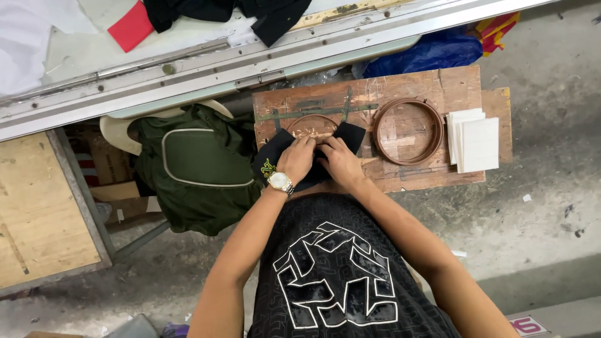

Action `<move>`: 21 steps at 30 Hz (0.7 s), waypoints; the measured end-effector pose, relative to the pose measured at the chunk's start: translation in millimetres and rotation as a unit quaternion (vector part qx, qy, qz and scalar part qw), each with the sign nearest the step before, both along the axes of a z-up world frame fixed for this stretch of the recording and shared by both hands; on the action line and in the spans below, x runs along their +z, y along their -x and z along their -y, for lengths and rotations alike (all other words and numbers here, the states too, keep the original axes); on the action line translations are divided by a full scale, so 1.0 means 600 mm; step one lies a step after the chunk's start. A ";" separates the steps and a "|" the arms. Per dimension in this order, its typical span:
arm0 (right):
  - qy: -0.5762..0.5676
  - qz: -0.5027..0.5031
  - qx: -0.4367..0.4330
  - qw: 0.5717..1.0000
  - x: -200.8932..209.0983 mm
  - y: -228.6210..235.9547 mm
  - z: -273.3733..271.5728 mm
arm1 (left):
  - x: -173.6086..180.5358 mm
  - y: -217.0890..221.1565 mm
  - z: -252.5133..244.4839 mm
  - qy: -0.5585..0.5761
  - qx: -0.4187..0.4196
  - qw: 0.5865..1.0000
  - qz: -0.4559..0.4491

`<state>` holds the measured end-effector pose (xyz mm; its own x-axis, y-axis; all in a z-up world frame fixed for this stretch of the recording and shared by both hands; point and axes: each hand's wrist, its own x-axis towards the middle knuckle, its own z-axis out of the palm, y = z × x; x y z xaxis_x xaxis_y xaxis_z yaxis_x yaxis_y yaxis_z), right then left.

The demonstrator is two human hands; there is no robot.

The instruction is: The person repeatedly places a black cap onto a circular wooden mold on a workbench, presses the fabric around the rim, removes the cap, and repeats the process with several caps. The person also handles white rectangular pads and wooden rings on the bench.

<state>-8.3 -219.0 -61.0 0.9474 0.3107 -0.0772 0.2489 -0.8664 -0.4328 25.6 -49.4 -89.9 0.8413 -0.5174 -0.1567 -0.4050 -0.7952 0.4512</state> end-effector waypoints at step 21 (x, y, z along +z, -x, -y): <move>0.005 -0.036 0.024 0.999 -0.021 0.020 0.019 | 0.038 0.034 -0.002 -0.089 -0.067 0.994 -0.011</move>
<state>-20.6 -230.2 -73.9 0.9232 0.3545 -0.1482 0.2585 -0.8584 -0.4431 5.1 -48.2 -67.3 0.7627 -0.5863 -0.2731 -0.5039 -0.8033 0.3174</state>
